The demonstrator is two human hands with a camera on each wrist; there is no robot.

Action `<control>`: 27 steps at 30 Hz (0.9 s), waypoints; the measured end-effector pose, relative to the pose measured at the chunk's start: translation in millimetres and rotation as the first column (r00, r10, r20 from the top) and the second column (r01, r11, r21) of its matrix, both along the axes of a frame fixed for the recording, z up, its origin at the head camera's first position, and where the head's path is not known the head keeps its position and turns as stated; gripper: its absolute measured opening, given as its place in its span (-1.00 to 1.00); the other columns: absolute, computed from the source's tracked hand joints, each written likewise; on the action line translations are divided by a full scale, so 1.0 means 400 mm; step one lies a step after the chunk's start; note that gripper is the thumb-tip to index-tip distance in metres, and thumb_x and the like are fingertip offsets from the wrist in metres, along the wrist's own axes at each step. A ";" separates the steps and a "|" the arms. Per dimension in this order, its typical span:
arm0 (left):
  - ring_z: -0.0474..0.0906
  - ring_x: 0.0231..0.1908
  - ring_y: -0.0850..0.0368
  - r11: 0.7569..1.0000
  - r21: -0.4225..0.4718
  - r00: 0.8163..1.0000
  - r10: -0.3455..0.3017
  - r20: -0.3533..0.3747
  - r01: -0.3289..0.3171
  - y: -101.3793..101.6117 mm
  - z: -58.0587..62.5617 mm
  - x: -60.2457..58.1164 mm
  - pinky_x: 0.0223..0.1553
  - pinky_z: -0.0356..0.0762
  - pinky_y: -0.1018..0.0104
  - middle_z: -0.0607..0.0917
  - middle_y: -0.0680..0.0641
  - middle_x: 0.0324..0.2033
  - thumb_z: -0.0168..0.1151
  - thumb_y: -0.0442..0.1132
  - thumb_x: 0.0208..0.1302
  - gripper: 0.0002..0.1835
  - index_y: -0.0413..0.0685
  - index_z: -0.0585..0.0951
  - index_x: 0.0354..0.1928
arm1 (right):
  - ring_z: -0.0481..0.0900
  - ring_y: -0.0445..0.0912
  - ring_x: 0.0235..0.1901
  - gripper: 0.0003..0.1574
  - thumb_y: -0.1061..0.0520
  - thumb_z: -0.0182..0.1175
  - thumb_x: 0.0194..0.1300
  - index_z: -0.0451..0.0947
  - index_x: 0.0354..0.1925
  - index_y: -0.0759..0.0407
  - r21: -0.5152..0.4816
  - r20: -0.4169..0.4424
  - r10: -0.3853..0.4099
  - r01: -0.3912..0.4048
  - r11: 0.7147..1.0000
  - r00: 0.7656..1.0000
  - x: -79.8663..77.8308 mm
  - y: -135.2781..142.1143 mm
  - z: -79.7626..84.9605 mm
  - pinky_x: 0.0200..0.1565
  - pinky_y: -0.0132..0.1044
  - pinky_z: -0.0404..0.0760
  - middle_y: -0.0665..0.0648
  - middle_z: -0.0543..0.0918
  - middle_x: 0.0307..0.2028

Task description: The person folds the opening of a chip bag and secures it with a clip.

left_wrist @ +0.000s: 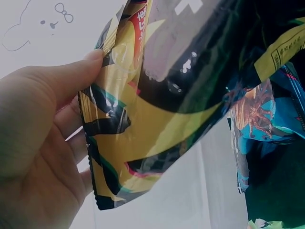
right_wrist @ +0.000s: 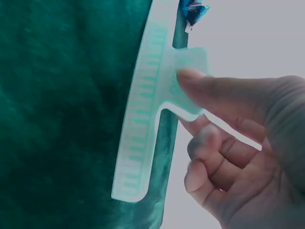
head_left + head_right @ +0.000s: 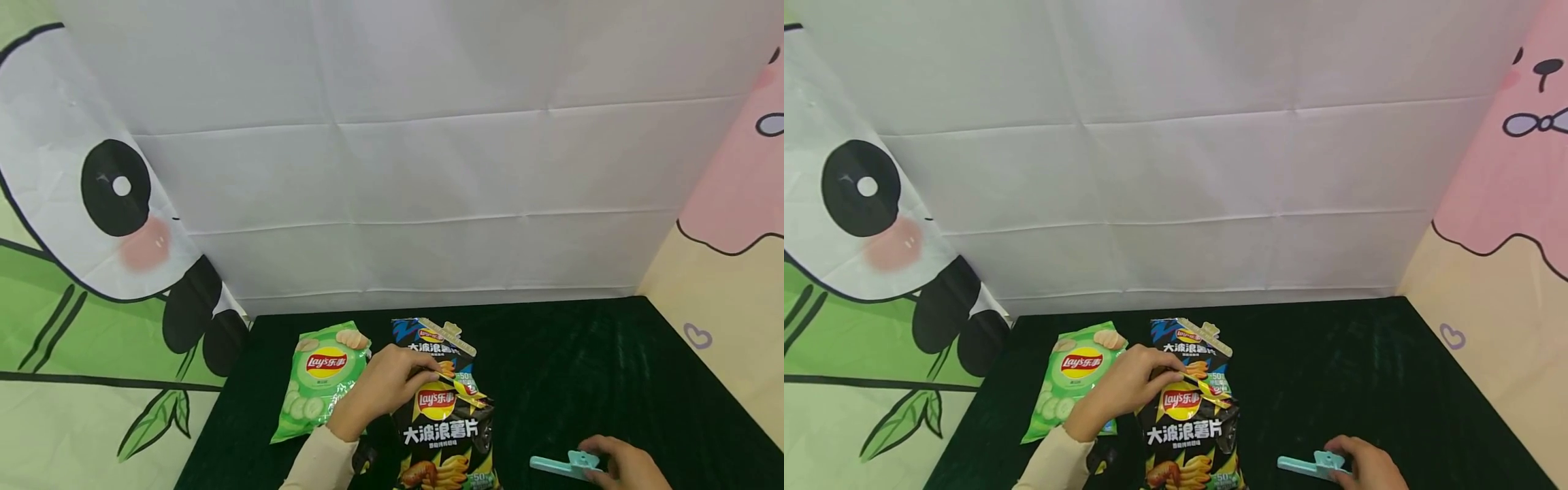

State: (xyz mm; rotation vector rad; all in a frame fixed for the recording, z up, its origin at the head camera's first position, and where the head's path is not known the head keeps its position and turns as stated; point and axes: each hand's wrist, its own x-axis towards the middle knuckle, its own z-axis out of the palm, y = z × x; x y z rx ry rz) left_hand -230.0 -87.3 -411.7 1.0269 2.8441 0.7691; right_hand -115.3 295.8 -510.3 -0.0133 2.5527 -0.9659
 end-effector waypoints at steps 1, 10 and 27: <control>0.46 -0.45 0.47 1.000 0.001 1.000 0.003 0.005 -0.003 0.000 0.002 0.000 -0.37 0.42 0.57 0.75 0.23 -0.27 0.15 0.05 0.30 -0.79 0.25 0.71 -0.17 | 0.38 -0.27 -0.61 -0.53 0.00 0.30 0.12 0.49 -0.01 0.12 -0.002 -0.013 0.002 -0.002 1.000 1.000 0.000 -0.001 0.007 -0.55 -0.40 0.36 0.01 0.55 -0.32; 0.62 -0.27 0.44 0.999 0.028 0.999 0.034 0.016 -0.035 0.001 0.006 0.002 -0.15 0.56 0.45 0.76 0.25 -0.27 0.19 0.05 0.26 -0.84 0.28 0.67 -0.22 | 0.33 -0.24 -0.62 -0.52 -0.04 0.29 0.15 0.51 0.04 0.02 0.085 -0.128 -0.119 0.130 0.988 0.985 -0.023 -0.064 0.076 -0.55 -0.41 0.32 -0.01 0.53 -0.31; 0.57 -0.29 0.45 0.995 0.088 0.999 0.039 -0.014 -0.037 -0.010 0.011 0.010 -0.09 0.53 0.39 0.72 0.28 -0.33 0.25 0.02 0.22 -0.89 0.24 0.67 -0.28 | 0.28 -0.28 -0.55 -0.70 -0.02 0.40 0.06 0.61 -0.18 -0.27 -0.074 -0.545 -0.278 0.285 0.956 0.791 -0.065 -0.241 0.139 -0.54 -0.45 0.29 -0.14 0.60 -0.38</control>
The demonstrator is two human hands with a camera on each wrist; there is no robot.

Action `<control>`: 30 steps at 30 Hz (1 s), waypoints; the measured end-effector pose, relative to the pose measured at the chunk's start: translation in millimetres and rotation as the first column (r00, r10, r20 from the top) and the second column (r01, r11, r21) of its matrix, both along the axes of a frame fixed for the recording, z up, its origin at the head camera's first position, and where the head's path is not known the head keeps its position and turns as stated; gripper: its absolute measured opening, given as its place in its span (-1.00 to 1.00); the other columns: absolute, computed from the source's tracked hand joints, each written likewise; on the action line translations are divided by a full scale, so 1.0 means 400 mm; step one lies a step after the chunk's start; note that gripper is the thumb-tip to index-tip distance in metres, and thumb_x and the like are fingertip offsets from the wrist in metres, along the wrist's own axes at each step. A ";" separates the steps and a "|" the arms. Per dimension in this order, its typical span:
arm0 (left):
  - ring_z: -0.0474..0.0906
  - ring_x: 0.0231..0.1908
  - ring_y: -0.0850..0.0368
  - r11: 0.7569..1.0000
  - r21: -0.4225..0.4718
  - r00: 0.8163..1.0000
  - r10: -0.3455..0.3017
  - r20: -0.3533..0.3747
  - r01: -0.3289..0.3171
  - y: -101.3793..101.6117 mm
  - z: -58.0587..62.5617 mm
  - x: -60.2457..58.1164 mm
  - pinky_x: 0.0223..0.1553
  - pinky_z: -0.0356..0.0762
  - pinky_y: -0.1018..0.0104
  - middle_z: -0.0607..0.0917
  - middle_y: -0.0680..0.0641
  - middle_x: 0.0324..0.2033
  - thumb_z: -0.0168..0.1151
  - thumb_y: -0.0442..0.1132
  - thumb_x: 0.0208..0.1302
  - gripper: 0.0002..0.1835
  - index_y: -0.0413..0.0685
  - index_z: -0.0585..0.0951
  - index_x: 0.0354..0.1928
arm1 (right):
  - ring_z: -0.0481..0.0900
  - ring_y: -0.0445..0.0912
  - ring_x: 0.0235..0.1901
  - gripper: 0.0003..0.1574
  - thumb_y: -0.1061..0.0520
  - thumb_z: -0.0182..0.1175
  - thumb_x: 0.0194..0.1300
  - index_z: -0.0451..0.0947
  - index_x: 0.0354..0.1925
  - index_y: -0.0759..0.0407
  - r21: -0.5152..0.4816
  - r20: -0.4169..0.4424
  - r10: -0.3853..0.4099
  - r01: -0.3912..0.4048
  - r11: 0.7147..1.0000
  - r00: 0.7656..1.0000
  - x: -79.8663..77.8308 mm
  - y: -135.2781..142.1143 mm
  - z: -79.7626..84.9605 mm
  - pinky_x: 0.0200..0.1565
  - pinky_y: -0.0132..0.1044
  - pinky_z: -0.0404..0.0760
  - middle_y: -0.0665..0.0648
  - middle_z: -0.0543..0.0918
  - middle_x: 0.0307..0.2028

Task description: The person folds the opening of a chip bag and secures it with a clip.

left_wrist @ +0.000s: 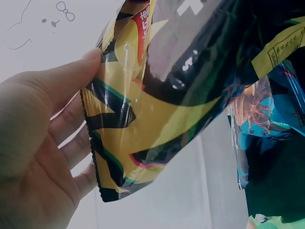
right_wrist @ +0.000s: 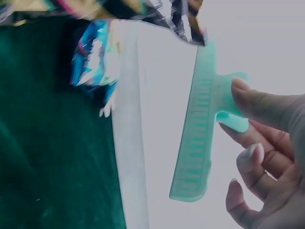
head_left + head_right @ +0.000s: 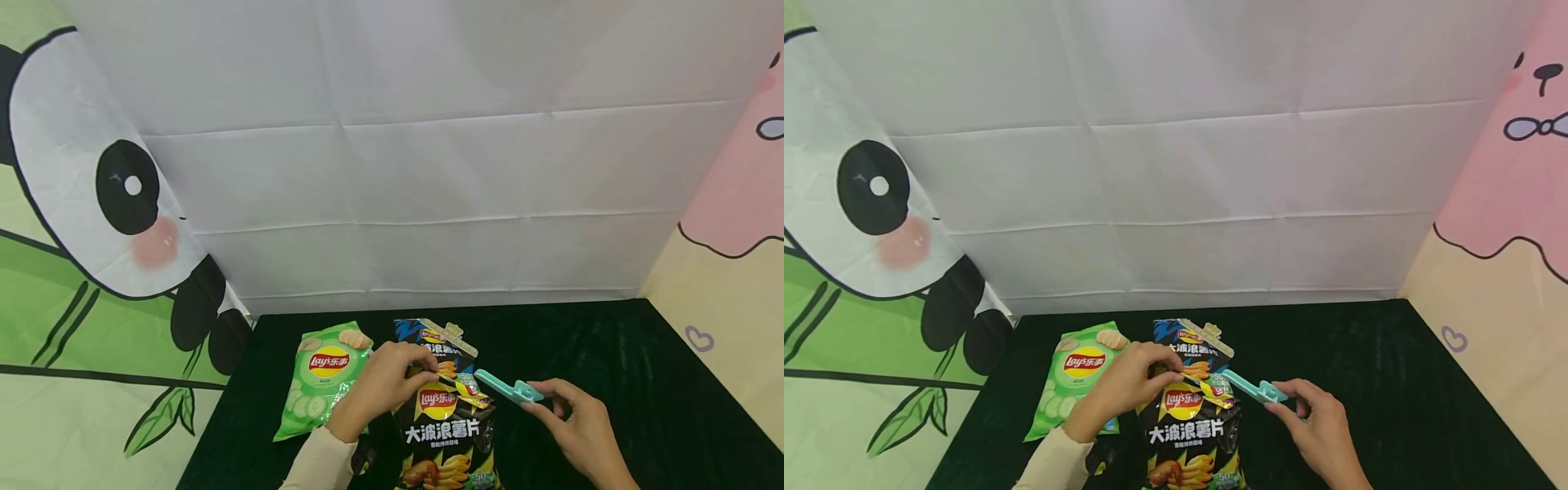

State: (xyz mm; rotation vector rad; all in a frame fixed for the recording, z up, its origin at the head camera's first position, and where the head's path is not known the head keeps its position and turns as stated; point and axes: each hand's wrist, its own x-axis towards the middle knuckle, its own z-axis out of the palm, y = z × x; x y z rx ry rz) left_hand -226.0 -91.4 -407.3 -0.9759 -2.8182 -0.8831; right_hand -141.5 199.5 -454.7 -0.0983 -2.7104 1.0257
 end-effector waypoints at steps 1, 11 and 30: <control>0.57 -0.28 0.44 1.000 -0.002 1.000 0.005 -0.002 -0.005 -0.002 0.001 0.000 -0.08 0.54 0.37 0.72 0.28 -0.33 0.25 0.01 0.22 -0.89 0.25 0.67 -0.28 | 0.28 -0.28 -0.56 -0.71 -0.02 0.40 0.06 0.61 -0.20 -0.27 -0.019 -0.031 0.012 -0.013 1.000 0.999 -0.002 -0.005 0.005 -0.55 -0.45 0.28 -0.14 0.64 -0.37; 0.58 -0.23 0.44 0.998 0.052 0.998 -0.032 0.045 0.030 -0.014 0.000 0.004 -0.02 0.58 0.34 0.73 0.27 -0.29 0.22 -0.03 0.25 -0.91 0.28 0.67 -0.25 | 0.27 -0.23 -0.67 -0.84 0.01 0.40 0.04 0.65 -0.34 -0.22 -0.225 -0.118 0.141 -0.165 0.960 0.983 -0.022 -0.038 0.032 -0.56 -0.40 0.32 -0.11 0.76 -0.29; 0.57 -0.33 0.31 0.945 0.321 0.968 -0.134 0.213 0.061 -0.033 -0.002 0.002 -0.21 0.60 0.55 0.62 -0.04 -0.32 0.34 -0.31 0.13 -0.68 0.07 0.43 -0.14 | 0.15 -0.27 -0.78 -0.80 -0.12 0.40 0.00 0.67 -0.36 -0.14 -0.386 -0.007 0.287 -0.268 0.883 0.958 -0.059 -0.091 0.038 -0.71 -0.38 0.24 -0.04 0.77 -0.28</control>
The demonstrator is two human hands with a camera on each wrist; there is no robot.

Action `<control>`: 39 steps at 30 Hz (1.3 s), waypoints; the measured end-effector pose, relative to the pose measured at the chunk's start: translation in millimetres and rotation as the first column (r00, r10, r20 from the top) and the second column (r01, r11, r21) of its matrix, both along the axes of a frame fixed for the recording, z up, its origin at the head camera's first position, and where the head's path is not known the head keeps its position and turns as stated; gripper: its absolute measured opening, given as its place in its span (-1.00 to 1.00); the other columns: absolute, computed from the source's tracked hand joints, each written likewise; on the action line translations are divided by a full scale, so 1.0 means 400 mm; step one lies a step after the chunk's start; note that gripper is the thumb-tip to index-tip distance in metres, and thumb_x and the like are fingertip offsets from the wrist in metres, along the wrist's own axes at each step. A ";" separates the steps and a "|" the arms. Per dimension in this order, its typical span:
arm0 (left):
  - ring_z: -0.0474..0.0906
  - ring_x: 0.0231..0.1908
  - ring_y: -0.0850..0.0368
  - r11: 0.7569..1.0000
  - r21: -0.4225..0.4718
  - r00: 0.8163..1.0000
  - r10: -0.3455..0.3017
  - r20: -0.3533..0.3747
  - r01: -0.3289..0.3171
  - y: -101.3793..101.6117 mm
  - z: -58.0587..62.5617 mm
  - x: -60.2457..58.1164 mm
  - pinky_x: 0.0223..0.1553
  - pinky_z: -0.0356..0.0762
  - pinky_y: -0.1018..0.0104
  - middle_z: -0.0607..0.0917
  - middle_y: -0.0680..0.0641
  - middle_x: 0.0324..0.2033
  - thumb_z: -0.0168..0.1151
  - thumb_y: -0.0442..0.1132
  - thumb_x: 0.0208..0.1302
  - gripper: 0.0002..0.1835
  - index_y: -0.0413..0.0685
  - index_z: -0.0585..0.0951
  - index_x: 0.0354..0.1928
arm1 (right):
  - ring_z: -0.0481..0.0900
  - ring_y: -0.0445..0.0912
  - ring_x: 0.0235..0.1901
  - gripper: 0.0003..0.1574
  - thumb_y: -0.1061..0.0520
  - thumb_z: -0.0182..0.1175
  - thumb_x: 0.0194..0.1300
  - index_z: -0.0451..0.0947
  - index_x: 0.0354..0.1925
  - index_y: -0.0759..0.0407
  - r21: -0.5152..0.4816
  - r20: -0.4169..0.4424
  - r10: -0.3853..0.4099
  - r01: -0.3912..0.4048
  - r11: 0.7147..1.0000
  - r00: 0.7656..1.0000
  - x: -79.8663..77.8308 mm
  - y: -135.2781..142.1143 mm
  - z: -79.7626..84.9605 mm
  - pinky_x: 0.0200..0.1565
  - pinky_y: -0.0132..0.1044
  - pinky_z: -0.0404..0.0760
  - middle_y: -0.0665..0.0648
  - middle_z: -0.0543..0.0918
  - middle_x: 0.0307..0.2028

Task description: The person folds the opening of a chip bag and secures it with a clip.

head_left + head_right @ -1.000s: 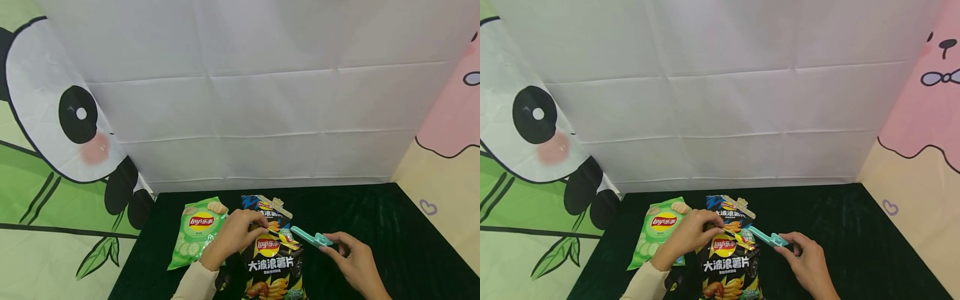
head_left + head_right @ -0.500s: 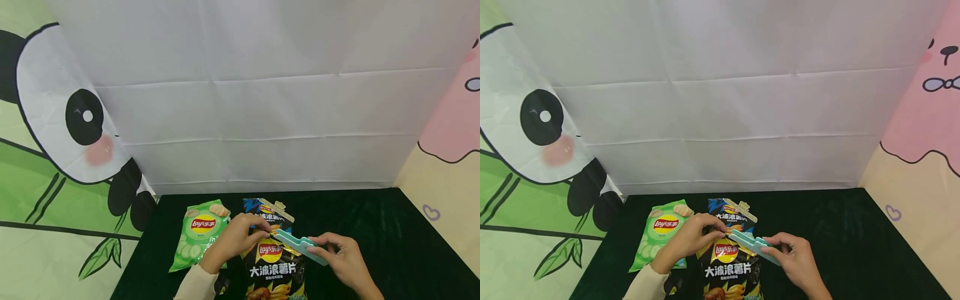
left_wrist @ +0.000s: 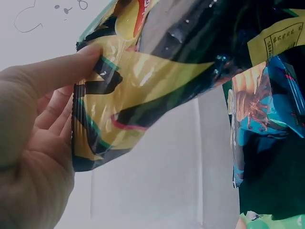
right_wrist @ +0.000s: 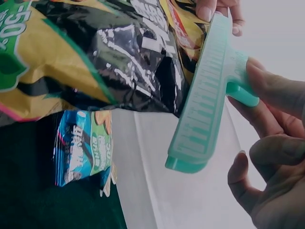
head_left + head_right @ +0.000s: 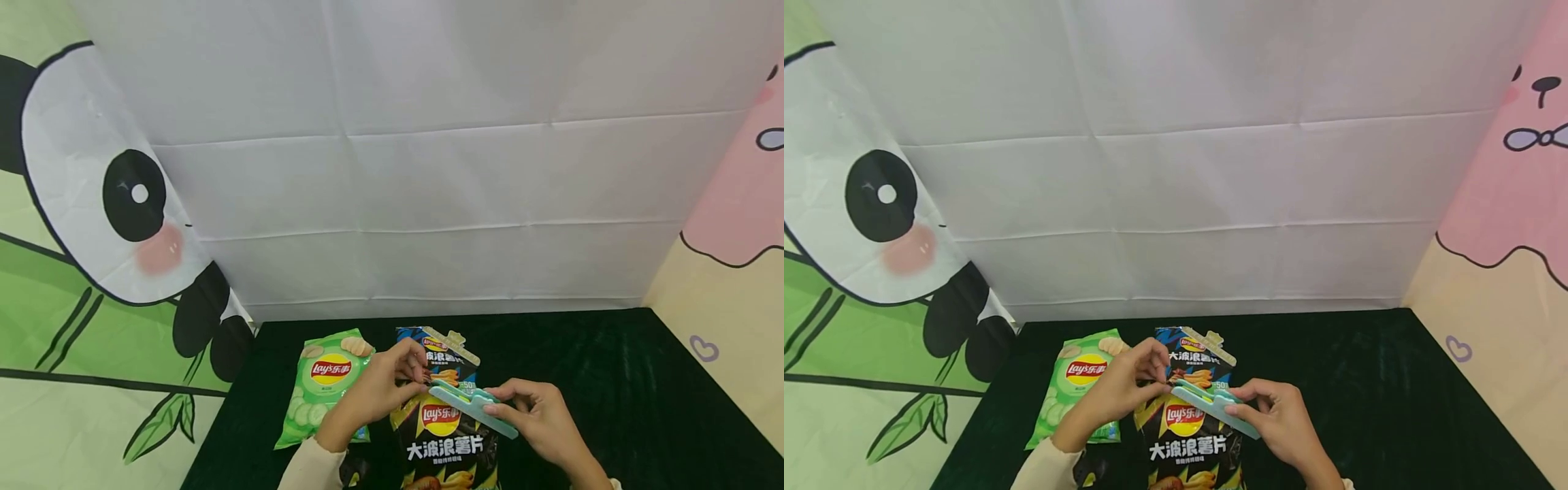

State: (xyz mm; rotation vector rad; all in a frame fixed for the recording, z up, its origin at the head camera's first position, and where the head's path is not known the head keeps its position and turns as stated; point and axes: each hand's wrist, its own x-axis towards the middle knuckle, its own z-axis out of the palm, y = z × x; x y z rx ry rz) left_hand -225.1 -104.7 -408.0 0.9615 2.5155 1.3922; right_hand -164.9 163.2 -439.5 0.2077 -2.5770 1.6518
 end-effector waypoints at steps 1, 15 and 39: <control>0.57 -0.33 0.32 1.000 0.001 1.000 0.014 0.001 -0.014 0.000 -0.001 0.000 -0.22 0.60 0.56 0.62 -0.02 -0.32 0.35 -0.31 0.12 -0.69 0.08 0.43 -0.17 | 0.15 -0.27 -0.78 -0.80 -0.11 0.40 0.00 0.67 -0.35 -0.14 -0.007 0.001 0.001 -0.001 1.000 1.000 -0.001 -0.003 0.002 -0.72 -0.39 0.24 -0.03 0.76 -0.33; 0.61 -0.33 0.33 0.995 0.029 0.996 0.095 0.004 -0.095 -0.007 -0.016 0.003 -0.30 0.61 0.54 0.64 0.05 -0.31 0.39 -0.26 0.09 -0.69 0.04 0.37 -0.33 | 0.10 -0.30 -0.80 -0.75 -0.03 0.42 0.00 0.67 -0.26 -0.14 -0.027 -0.014 0.023 -0.023 0.999 1.000 -0.017 -0.040 0.002 -0.75 -0.43 0.19 0.03 0.39 -0.71; 0.57 -0.29 0.39 0.995 -0.085 0.998 0.039 -0.050 -0.043 -0.008 -0.014 0.001 -0.21 0.56 0.57 0.70 0.13 -0.21 0.31 -0.19 0.18 -0.72 0.23 0.61 -0.06 | 0.41 -0.21 -0.53 -0.71 -0.15 0.32 0.11 0.61 -0.15 -0.22 0.038 -0.086 0.060 -0.057 0.998 0.994 -0.022 -0.039 0.003 -0.42 -0.38 0.39 -0.08 0.61 -0.40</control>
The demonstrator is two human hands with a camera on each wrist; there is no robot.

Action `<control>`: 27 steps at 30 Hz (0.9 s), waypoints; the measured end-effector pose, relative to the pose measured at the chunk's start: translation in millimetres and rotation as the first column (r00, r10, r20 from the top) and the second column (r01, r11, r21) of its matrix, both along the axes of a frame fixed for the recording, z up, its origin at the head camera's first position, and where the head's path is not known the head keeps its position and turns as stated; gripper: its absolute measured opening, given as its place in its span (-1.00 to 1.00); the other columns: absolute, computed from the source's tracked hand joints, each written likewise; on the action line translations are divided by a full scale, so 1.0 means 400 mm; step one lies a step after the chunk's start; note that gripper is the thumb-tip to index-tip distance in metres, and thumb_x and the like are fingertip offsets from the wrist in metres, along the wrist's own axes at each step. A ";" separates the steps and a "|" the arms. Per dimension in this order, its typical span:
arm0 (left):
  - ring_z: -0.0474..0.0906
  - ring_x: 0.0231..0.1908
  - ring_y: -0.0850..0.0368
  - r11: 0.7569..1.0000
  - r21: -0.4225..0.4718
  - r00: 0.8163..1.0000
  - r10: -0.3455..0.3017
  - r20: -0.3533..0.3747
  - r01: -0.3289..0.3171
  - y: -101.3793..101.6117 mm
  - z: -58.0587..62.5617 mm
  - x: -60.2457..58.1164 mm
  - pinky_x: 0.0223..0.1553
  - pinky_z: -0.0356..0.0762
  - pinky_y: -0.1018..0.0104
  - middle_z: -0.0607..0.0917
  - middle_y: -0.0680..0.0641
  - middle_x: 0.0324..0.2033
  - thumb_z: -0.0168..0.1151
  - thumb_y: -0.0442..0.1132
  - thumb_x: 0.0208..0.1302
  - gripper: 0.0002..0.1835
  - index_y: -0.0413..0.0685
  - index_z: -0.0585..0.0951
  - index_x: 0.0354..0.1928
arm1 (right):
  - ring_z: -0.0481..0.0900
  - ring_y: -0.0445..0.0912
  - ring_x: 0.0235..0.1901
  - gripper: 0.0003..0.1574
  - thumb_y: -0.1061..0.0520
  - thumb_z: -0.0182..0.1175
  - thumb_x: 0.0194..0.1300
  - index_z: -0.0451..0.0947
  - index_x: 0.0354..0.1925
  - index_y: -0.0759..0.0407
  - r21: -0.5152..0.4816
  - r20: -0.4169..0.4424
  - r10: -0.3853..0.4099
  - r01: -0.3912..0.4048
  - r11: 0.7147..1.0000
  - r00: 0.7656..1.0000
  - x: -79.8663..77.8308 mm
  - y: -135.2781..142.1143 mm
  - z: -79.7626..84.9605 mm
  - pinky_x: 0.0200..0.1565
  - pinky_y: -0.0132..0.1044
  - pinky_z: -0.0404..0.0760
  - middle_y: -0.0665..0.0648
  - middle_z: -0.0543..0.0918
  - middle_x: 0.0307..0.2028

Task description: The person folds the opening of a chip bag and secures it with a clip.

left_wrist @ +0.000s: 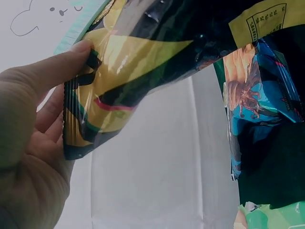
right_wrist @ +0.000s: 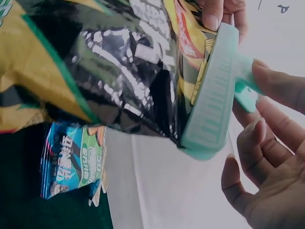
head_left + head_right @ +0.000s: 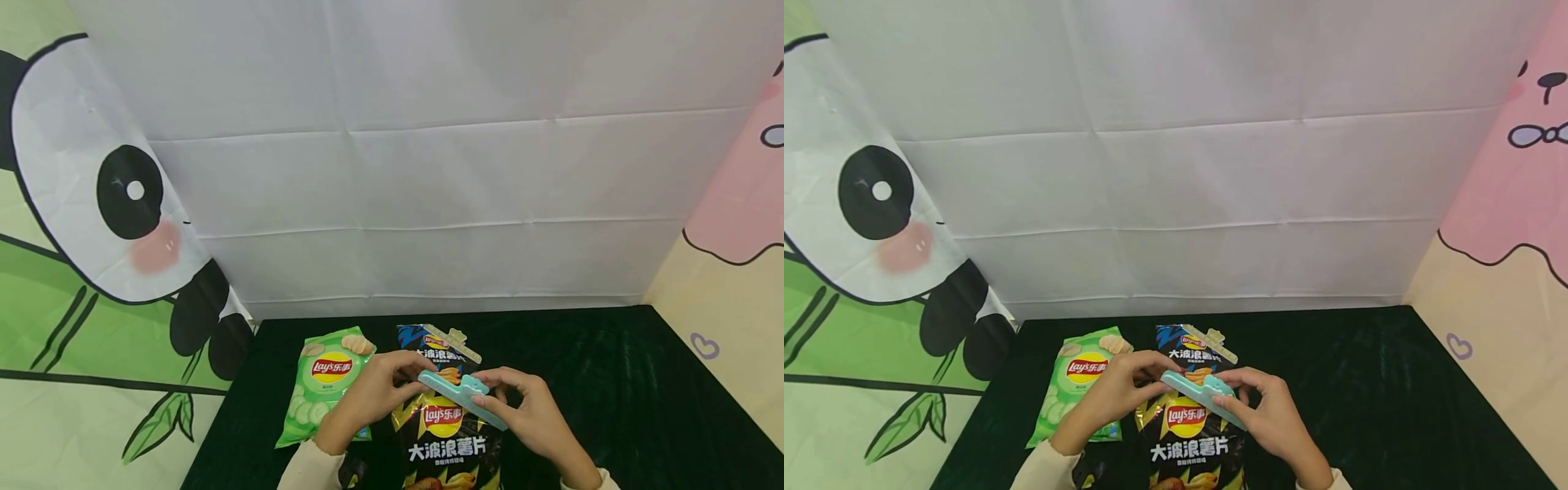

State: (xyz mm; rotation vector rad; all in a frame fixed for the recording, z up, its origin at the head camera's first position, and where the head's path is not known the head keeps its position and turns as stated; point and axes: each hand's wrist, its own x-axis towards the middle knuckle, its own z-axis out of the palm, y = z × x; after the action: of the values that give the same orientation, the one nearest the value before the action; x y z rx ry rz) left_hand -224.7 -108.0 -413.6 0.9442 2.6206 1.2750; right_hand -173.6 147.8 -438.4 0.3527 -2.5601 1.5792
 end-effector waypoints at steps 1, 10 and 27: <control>0.58 -0.30 0.39 1.000 -0.003 1.000 0.001 -0.004 -0.001 0.000 0.000 0.000 -0.20 0.56 0.57 0.71 0.13 -0.20 0.30 -0.19 0.18 -0.74 0.23 0.62 -0.08 | 0.40 -0.21 -0.53 -0.71 -0.15 0.32 0.11 0.61 -0.15 -0.21 0.005 -0.008 0.002 -0.002 1.000 1.000 0.000 0.000 0.001 -0.43 -0.39 0.39 -0.09 0.60 -0.40; 0.56 -0.31 0.41 1.000 -0.030 1.000 -0.010 -0.016 0.009 0.003 -0.006 -0.001 -0.20 0.56 0.57 0.69 0.14 -0.23 0.31 -0.22 0.18 -0.76 0.25 0.60 -0.12 | 0.35 -0.24 -0.59 -0.74 -0.15 0.38 0.03 0.64 -0.24 -0.26 0.028 -0.022 -0.043 0.044 0.999 0.999 0.002 -0.002 0.000 -0.47 -0.41 0.37 -0.12 0.59 -0.46; 0.57 -0.11 0.29 0.993 0.071 0.992 -0.097 0.084 0.091 -0.019 -0.001 0.000 -0.08 0.58 0.48 0.48 0.03 0.04 0.24 -0.40 0.21 -0.43 0.15 0.22 0.15 | 0.34 -0.21 -0.59 -0.77 -0.15 0.38 0.01 0.64 -0.29 -0.23 0.014 0.030 -0.016 0.016 1.000 0.999 -0.004 -0.004 -0.002 -0.41 -0.40 0.39 -0.08 0.58 -0.46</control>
State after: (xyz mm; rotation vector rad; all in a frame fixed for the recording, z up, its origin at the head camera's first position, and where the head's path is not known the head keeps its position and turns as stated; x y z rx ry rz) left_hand -224.6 -115.8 -413.9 0.9858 2.4514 1.3571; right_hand -175.3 146.1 -439.1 0.3112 -2.5905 1.5740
